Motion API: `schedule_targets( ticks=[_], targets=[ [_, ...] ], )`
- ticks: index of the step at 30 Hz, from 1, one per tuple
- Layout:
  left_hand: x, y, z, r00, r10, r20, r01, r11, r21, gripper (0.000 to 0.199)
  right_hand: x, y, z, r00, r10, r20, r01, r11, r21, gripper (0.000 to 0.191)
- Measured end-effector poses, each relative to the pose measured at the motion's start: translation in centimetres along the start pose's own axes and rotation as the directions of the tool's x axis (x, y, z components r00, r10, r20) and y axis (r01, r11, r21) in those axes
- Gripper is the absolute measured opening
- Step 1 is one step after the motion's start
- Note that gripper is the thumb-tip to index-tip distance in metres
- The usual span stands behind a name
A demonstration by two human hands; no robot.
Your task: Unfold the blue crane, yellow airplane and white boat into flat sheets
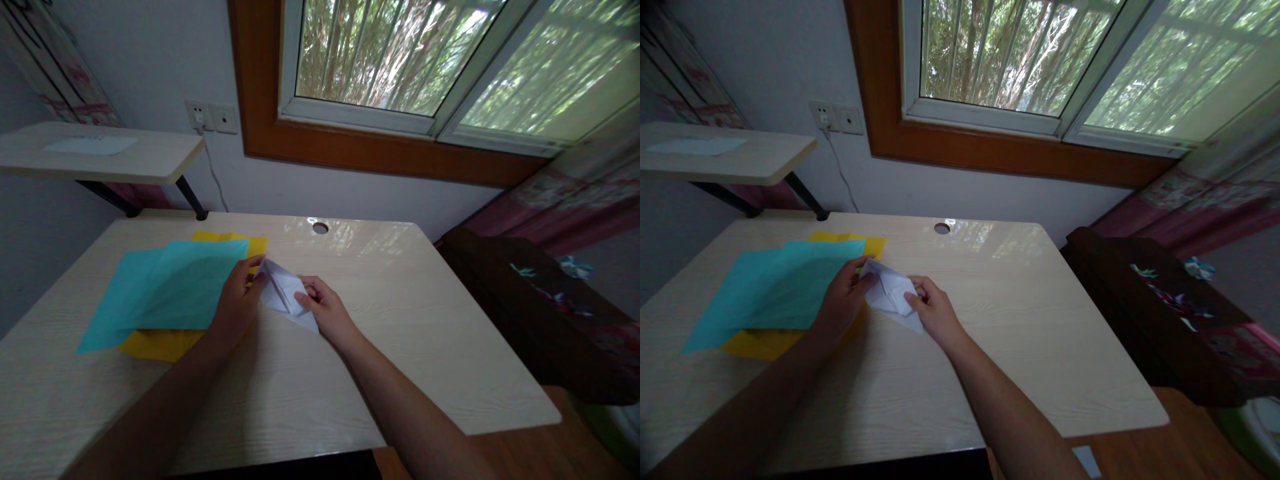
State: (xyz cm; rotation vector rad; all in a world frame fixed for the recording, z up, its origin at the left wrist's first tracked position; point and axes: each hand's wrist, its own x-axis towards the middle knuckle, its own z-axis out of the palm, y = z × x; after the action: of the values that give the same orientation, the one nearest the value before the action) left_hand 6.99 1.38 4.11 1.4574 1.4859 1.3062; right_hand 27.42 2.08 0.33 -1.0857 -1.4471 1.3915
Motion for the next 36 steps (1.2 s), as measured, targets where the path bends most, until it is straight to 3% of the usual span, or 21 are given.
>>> schedule_targets(
  ticks=[2, 6, 10, 14, 18, 26, 31, 36],
  targets=[
    [0.3, 0.1, -0.3, 0.999, 0.044, 0.0, -0.044, 0.996, 0.074, 0.024, -0.1, -0.2, -0.1, 1.0, 0.006, 0.025, -0.005, 0.999, -0.048, 0.04],
    [0.4, 0.4, -0.6, 0.998, 0.061, 0.021, -0.064, 0.983, 0.171, 0.031, -0.2, -0.4, 0.0, 0.999, 0.001, 0.049, 0.002, 0.998, -0.059, 0.043],
    [0.3, 0.4, -0.6, 0.995, 0.099, 0.023, -0.101, 0.963, 0.249, 0.031, -0.2, -0.6, 0.2, 0.999, -0.043, 0.012, 0.043, 0.997, -0.059, 0.033],
    [0.3, 0.4, -0.7, 0.993, 0.118, 0.007, -0.116, 0.956, 0.271, 0.028, -0.4, -1.6, 0.0, 0.994, -0.101, 0.05, 0.108, 0.979, -0.172, 0.024],
    [0.3, 0.3, -1.0, 0.989, 0.142, -0.048, -0.123, 0.953, 0.278, 0.024, -0.5, -3.0, -0.3, 0.946, -0.289, 0.149, 0.319, 0.914, -0.252, 0.026],
    [0.4, 0.4, -1.5, 0.943, 0.281, -0.178, -0.206, 0.914, 0.349, 0.014, -1.0, -3.4, -0.6, 0.879, -0.385, 0.282, 0.47, 0.804, -0.364, 0.016],
    [0.6, 0.0, -1.6, 0.903, 0.342, -0.26, -0.242, 0.905, 0.35, 0.009, -0.7, -2.3, -0.5, 0.869, -0.382, 0.314, 0.49, 0.747, -0.45, 0.031],
    [0.4, -0.3, -1.3, 0.889, 0.387, -0.245, -0.286, 0.887, 0.363, 0.008, -0.4, -1.4, -0.4, 0.881, -0.353, 0.316, 0.473, 0.666, -0.576, 0.031]
  ],
)
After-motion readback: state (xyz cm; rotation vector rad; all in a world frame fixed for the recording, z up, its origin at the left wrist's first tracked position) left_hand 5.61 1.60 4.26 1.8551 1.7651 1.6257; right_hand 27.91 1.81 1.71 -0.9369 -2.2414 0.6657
